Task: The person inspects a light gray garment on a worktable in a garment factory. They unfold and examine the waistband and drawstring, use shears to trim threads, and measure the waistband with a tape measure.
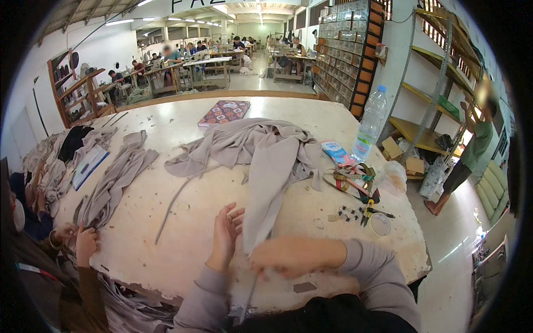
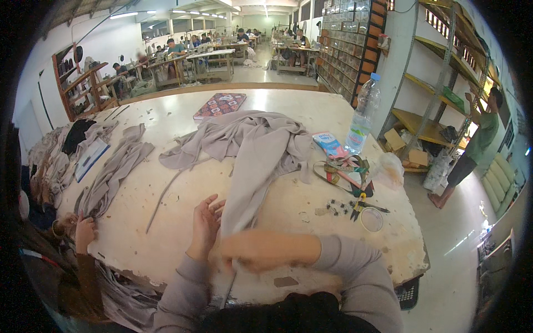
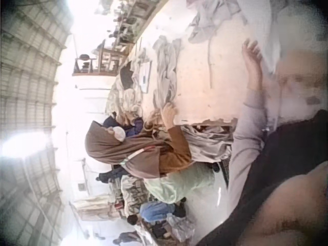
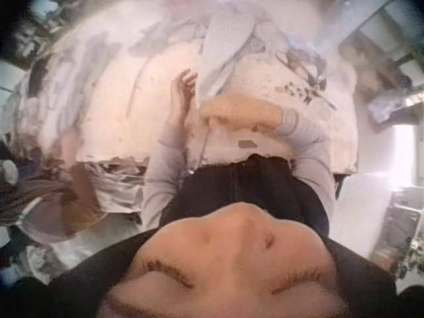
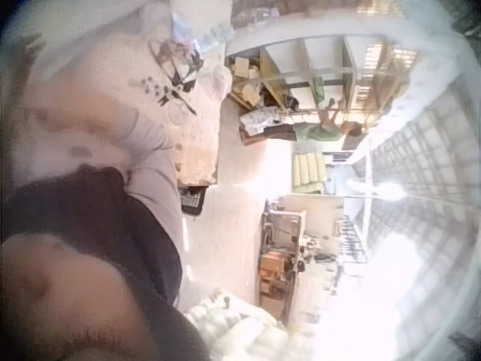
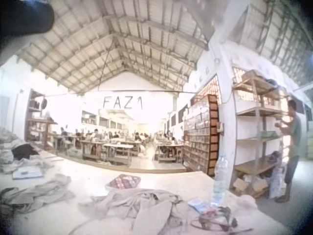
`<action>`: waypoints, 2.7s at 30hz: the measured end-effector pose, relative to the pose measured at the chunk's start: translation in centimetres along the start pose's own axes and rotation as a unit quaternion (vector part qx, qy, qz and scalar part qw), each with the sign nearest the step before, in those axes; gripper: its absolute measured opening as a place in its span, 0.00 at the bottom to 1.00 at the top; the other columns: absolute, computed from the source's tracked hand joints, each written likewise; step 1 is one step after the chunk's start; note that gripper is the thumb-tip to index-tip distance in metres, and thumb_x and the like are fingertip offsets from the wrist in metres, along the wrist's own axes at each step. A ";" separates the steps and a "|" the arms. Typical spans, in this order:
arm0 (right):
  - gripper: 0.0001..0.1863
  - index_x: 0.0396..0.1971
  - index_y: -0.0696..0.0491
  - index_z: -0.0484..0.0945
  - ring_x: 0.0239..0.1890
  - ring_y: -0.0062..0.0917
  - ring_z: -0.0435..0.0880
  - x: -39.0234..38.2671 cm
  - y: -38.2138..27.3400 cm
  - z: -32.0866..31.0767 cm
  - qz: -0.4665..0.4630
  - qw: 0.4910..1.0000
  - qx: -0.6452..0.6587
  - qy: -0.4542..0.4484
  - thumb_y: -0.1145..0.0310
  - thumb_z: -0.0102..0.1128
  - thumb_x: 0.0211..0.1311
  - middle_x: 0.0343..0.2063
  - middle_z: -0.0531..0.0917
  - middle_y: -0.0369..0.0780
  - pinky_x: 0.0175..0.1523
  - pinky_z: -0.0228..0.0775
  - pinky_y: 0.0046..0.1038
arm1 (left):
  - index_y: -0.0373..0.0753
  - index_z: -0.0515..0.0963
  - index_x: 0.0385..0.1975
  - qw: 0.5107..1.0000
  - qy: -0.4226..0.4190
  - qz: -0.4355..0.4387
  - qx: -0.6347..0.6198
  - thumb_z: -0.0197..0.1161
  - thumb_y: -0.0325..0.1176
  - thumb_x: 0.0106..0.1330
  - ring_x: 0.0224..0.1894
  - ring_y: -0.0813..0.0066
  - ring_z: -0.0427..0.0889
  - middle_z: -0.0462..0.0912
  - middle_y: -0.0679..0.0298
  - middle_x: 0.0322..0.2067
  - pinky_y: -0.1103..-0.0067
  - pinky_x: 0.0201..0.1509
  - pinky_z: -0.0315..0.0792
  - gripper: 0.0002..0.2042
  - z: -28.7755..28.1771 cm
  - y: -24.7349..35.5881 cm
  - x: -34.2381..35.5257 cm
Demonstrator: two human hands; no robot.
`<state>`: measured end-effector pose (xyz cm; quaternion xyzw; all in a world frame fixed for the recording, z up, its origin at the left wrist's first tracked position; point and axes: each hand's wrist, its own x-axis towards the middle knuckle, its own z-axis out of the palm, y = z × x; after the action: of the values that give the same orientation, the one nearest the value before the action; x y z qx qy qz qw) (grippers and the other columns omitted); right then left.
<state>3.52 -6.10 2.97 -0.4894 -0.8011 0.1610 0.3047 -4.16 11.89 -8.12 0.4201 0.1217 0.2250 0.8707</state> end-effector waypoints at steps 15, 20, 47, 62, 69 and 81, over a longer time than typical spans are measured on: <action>0.18 0.47 0.51 0.73 0.46 0.45 0.75 -4.3 15.8 -4.2 0.456 0.808 -0.314 0.202 0.71 0.43 0.57 0.53 0.70 0.48 0.52 0.65 0.39 | 0.34 0.75 0.28 0.940 -0.221 -0.014 0.257 0.47 0.24 0.48 0.31 0.80 0.73 0.76 0.69 0.26 0.85 0.38 0.66 0.10 1.3 1.8 -3.5; 0.15 0.44 0.58 0.71 0.41 0.33 0.76 -3.7 7.5 -10.2 0.205 0.730 -0.173 0.629 0.69 0.49 0.58 0.42 0.75 0.46 0.49 0.66 0.30 | 0.35 0.73 0.26 0.953 0.005 0.103 0.285 0.46 0.25 0.53 0.25 0.82 0.69 0.72 0.70 0.22 0.85 0.31 0.63 0.07 0.4 2.6 -0.6; 0.29 0.40 0.59 0.76 0.37 0.24 0.76 -15.2 -10.5 -19.5 0.311 0.933 -0.138 0.119 0.53 0.70 0.41 0.34 0.80 0.40 0.43 0.68 0.26 | 0.35 0.75 0.32 0.892 0.105 0.281 0.337 0.53 0.37 0.56 0.31 0.74 0.73 0.76 0.63 0.30 0.78 0.37 0.67 0.12 2.3 25.7 2.9; 0.15 0.34 0.58 0.79 0.32 0.25 0.78 -17.7 -1.7 -7.9 0.408 0.834 -0.070 0.365 0.62 0.64 0.50 0.27 0.80 0.40 0.36 0.69 0.25 | 0.39 0.76 0.41 0.680 -0.160 0.191 0.689 0.62 0.40 0.52 0.43 0.63 0.77 0.78 0.57 0.41 0.73 0.46 0.70 0.18 7.9 4.1 0.1; 0.22 0.37 0.59 0.78 0.33 0.33 0.79 -20.6 0.6 -3.2 0.509 0.837 -0.140 0.142 0.60 0.65 0.43 0.31 0.81 0.44 0.39 0.69 0.28 | 0.38 0.72 0.46 0.640 -0.209 0.350 0.652 0.61 0.37 0.52 0.49 0.58 0.73 0.74 0.54 0.46 0.69 0.52 0.66 0.20 13.1 -5.4 -2.7; 0.16 0.34 0.61 0.79 0.30 0.11 0.73 -20.1 0.2 -2.7 0.414 0.830 0.312 0.208 0.63 0.67 0.50 0.26 0.80 0.32 0.35 0.65 0.16 | 0.35 0.77 0.27 0.887 -0.236 -0.020 0.396 0.60 0.37 0.61 0.24 0.92 0.65 0.70 0.78 0.18 0.91 0.27 0.59 0.10 8.8 0.7 -3.5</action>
<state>12.10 -23.91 -1.75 -0.6761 -0.3483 0.4078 0.5052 -3.85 4.62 -2.10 0.7679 -0.0003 0.0349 0.6396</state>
